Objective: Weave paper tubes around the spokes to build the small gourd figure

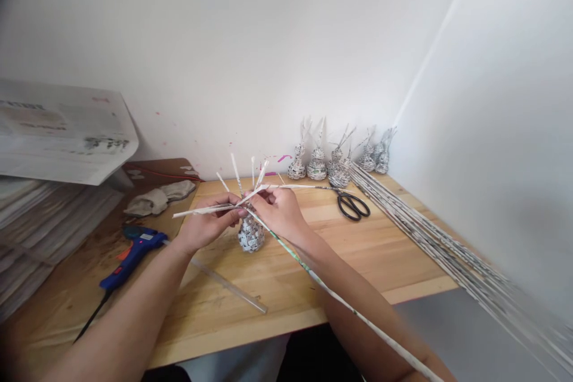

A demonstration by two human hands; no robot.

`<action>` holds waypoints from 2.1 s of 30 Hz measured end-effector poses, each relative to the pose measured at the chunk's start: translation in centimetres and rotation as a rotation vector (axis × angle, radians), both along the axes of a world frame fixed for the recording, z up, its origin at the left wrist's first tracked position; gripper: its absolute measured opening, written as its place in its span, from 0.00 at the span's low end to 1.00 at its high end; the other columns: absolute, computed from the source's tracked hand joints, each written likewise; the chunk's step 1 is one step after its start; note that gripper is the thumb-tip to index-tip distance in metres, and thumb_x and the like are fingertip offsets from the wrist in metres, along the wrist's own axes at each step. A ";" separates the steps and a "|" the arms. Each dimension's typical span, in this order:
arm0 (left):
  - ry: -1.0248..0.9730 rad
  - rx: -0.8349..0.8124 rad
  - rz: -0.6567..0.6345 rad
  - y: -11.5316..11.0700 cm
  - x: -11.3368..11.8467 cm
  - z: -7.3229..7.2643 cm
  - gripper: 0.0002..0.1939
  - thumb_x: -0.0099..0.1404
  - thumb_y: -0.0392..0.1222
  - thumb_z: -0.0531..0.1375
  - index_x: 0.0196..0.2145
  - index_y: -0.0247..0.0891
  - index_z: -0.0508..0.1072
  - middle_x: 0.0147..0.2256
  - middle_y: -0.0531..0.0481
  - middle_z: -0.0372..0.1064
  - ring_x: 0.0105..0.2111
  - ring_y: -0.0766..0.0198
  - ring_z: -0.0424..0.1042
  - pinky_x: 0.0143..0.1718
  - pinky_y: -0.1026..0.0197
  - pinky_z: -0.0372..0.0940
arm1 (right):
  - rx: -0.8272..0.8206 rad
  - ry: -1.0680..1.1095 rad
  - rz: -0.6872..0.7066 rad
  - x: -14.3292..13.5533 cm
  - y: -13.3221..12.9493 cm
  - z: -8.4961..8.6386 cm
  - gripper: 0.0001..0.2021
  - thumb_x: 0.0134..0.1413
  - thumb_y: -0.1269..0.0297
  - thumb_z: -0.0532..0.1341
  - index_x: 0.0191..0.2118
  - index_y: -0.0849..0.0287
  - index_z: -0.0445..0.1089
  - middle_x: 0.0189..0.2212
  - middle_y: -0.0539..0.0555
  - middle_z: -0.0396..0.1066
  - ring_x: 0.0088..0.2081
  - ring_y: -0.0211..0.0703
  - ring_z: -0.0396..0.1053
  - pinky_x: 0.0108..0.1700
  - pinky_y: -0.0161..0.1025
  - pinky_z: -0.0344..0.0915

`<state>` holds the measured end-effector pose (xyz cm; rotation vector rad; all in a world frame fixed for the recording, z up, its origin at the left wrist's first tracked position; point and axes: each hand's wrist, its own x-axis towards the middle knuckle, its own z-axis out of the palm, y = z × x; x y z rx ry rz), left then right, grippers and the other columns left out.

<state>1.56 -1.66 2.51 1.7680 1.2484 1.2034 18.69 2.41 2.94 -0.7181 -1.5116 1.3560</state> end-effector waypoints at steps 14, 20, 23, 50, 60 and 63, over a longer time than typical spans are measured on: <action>-0.197 0.132 0.123 0.5 -0.4 -0.8 0.13 0.61 0.49 0.63 0.31 0.36 0.71 0.25 0.53 0.68 0.23 0.70 0.64 0.24 0.68 0.60 | -0.070 0.074 0.241 0.2 -0.1 0.4 0.14 0.44 0.59 0.71 0.35 0.58 0.72 0.33 0.53 0.76 0.33 0.39 0.76 0.34 0.36 0.74; -0.167 0.152 0.151 0.0 0.2 -0.1 0.13 0.60 0.48 0.64 0.30 0.35 0.71 0.25 0.52 0.68 0.24 0.69 0.65 0.26 0.67 0.61 | -0.013 0.133 0.003 -0.5 -0.7 0.2 0.14 0.45 0.55 0.71 0.30 0.60 0.70 0.24 0.51 0.75 0.25 0.40 0.75 0.26 0.35 0.71; -0.152 0.170 0.177 0.0 0.2 -0.2 0.11 0.60 0.47 0.64 0.30 0.36 0.71 0.25 0.52 0.68 0.23 0.69 0.65 0.25 0.68 0.60 | -0.038 0.215 -0.022 -0.5 -0.1 -0.3 0.15 0.49 0.53 0.68 0.30 0.61 0.73 0.20 0.51 0.74 0.22 0.39 0.73 0.21 0.33 0.68; 0.137 0.236 0.190 -0.1 0.3 0.2 0.07 0.60 0.41 0.60 0.33 0.36 0.76 0.26 0.51 0.73 0.25 0.67 0.68 0.29 0.66 0.62 | 0.897 -0.383 -0.263 0.5 -0.7 -0.8 0.11 0.63 0.65 0.58 0.46 0.51 0.77 0.37 0.53 0.79 0.38 0.41 0.75 0.42 0.37 0.69; 0.146 0.261 0.165 0.0 0.4 -0.5 0.09 0.62 0.44 0.61 0.38 0.38 0.74 0.32 0.51 0.75 0.30 0.65 0.71 0.33 0.65 0.64 | 0.987 -0.506 -0.396 0.6 -0.4 -0.3 0.11 0.63 0.59 0.58 0.43 0.51 0.78 0.30 0.53 0.78 0.35 0.45 0.69 0.42 0.41 0.63; 0.166 0.290 0.157 0.2 0.3 -1.2 0.09 0.63 0.44 0.60 0.40 0.39 0.75 0.32 0.51 0.75 0.31 0.65 0.71 0.34 0.65 0.65 | 0.962 -0.500 -0.385 0.6 -0.4 -0.3 0.11 0.63 0.58 0.59 0.42 0.50 0.78 0.31 0.53 0.78 0.35 0.45 0.70 0.43 0.41 0.63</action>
